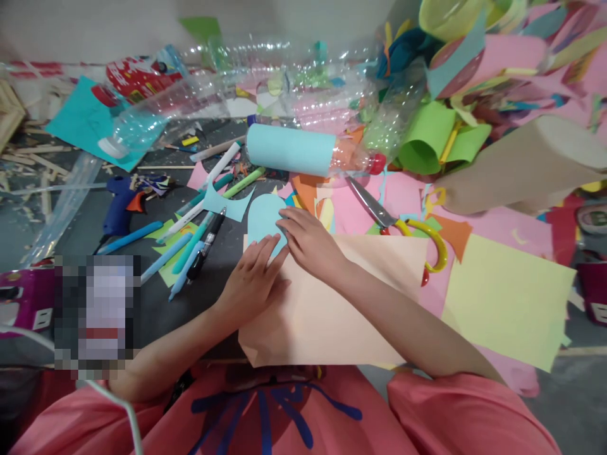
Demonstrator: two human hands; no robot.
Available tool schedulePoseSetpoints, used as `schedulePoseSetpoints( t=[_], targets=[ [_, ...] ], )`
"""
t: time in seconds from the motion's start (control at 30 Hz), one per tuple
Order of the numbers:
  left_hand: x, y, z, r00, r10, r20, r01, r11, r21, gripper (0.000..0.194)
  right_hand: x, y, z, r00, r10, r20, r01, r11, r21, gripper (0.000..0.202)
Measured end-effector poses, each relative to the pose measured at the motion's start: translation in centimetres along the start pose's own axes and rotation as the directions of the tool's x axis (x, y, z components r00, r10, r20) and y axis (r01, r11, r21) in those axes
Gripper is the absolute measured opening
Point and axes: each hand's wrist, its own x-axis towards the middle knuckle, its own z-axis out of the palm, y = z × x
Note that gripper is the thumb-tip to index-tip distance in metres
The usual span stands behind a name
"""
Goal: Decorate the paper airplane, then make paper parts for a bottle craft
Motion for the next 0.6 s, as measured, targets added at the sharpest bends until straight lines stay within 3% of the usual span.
schedulePoseSetpoints(
  t=[0.17,0.4,0.6],
  targets=[
    [0.1,-0.1,-0.1,0.999,0.009,-0.035,-0.009,1.000,0.014,0.049,0.0,-0.1,-0.1,1.000,0.006,0.012,-0.006,1.000,0.024,0.029],
    [0.1,-0.2,-0.4,1.000,0.002,0.012,-0.002,1.000,0.004,0.050,-0.1,-0.4,-0.3,0.999,-0.024,-0.022,0.025,0.999,0.034,0.029],
    [0.0,-0.1,-0.2,1.000,-0.003,-0.012,0.003,1.000,0.007,0.047,-0.2,-1.1,-0.5,0.982,-0.097,-0.161,0.100,0.995,0.009,0.023]
  ],
)
